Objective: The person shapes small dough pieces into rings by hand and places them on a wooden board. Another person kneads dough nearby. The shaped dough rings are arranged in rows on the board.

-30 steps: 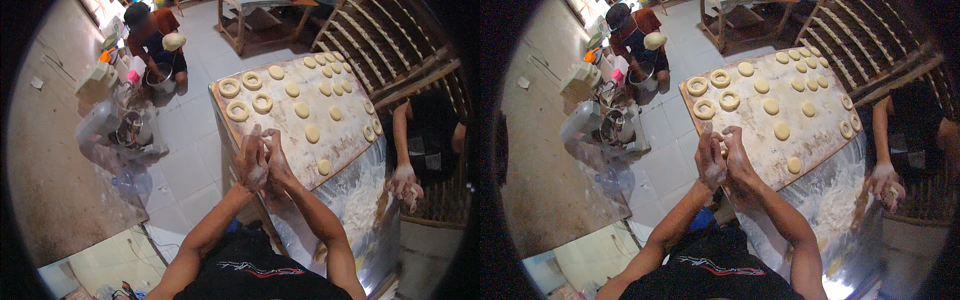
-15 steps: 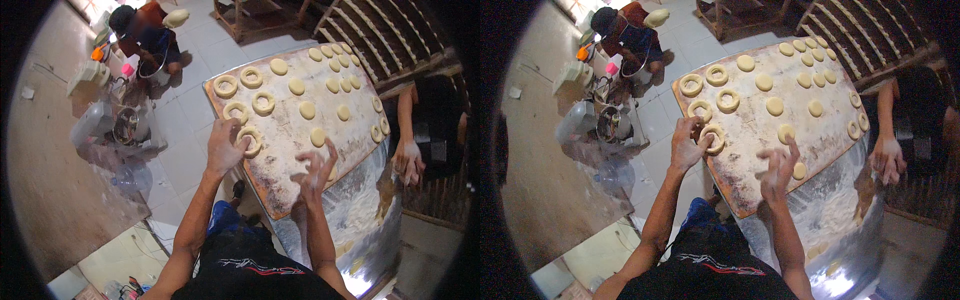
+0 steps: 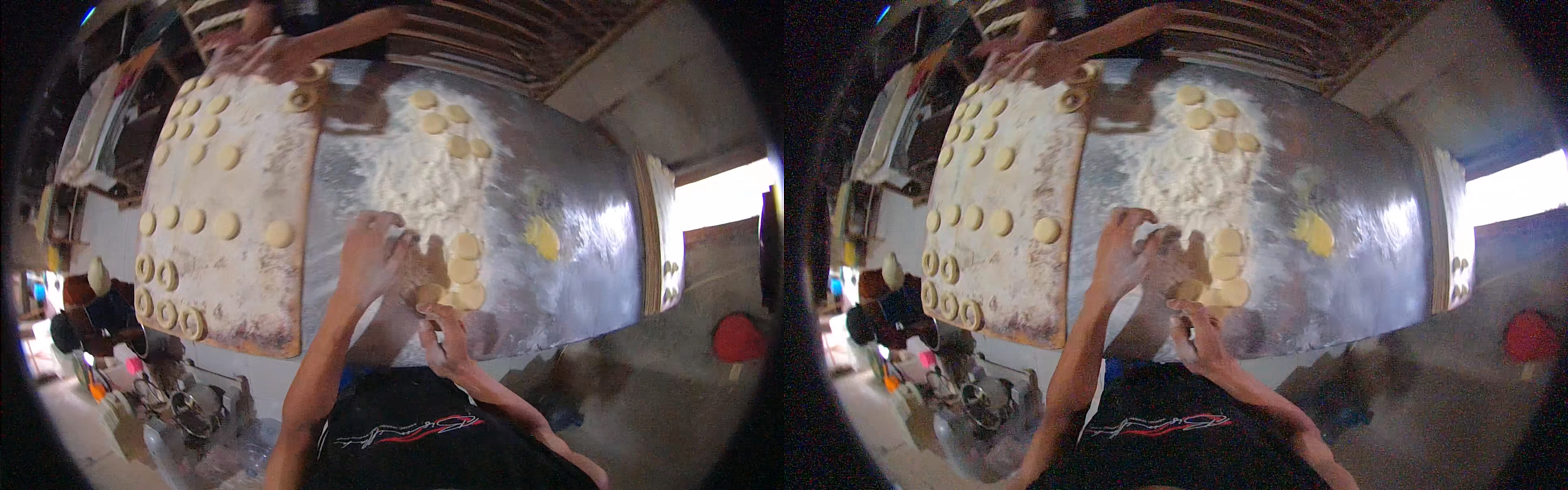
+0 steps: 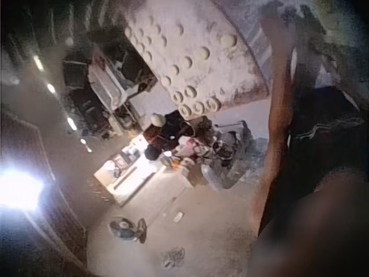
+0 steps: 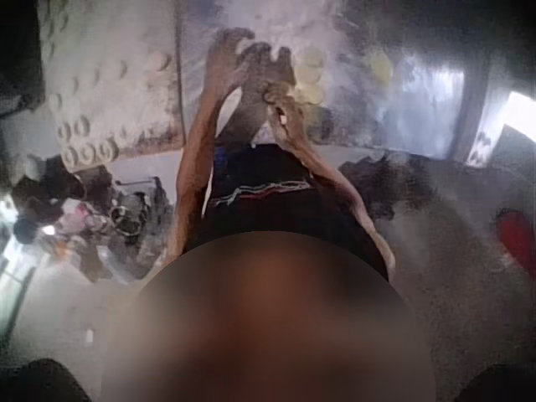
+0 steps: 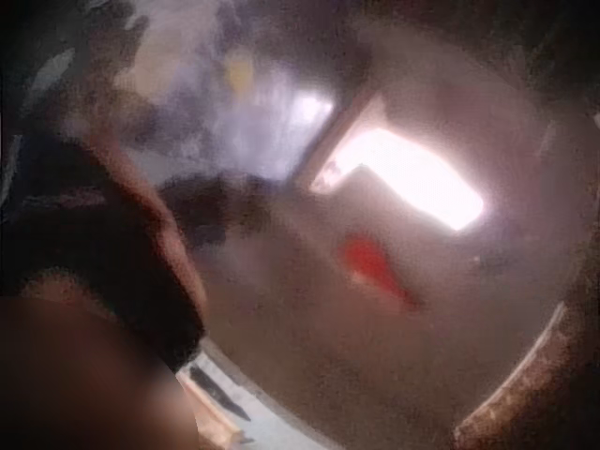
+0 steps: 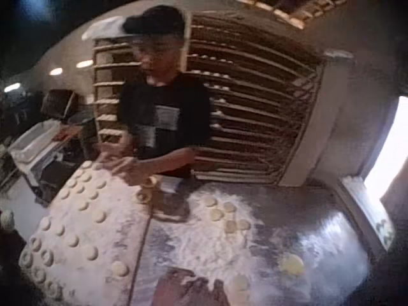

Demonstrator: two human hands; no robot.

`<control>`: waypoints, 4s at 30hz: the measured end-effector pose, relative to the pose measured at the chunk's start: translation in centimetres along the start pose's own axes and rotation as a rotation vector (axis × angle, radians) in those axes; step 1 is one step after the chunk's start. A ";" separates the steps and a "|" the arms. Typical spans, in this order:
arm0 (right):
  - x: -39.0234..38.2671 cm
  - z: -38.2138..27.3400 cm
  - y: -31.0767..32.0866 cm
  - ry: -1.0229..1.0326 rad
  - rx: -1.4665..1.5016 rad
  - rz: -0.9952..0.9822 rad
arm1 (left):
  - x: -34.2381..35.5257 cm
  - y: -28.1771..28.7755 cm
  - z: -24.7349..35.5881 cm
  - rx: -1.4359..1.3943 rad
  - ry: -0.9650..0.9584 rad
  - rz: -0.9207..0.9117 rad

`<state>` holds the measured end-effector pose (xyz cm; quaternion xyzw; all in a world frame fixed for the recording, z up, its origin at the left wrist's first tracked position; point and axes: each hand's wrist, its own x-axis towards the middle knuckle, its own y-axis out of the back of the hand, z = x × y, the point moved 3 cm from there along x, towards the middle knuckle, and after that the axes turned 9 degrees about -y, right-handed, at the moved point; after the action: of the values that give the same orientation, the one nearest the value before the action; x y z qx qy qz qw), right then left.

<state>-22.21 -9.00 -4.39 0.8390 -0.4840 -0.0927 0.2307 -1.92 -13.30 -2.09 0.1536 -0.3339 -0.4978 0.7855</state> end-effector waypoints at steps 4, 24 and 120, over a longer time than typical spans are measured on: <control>-1.8 2.8 6.6 -0.106 0.065 0.178 | 1.5 -8.4 3.4 0.329 -0.126 -0.173; 7.1 1.2 10.9 -0.396 0.764 -0.250 | -0.3 -5.1 11.8 -0.497 0.353 -0.234; 16.9 -19.6 -32.7 0.475 0.000 -0.617 | -15.5 29.0 -14.5 0.612 0.437 0.931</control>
<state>19.05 -3.78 -1.68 0.9433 -0.1423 0.0391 0.2975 23.23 12.35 -1.75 0.3091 -0.3251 0.0606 0.8917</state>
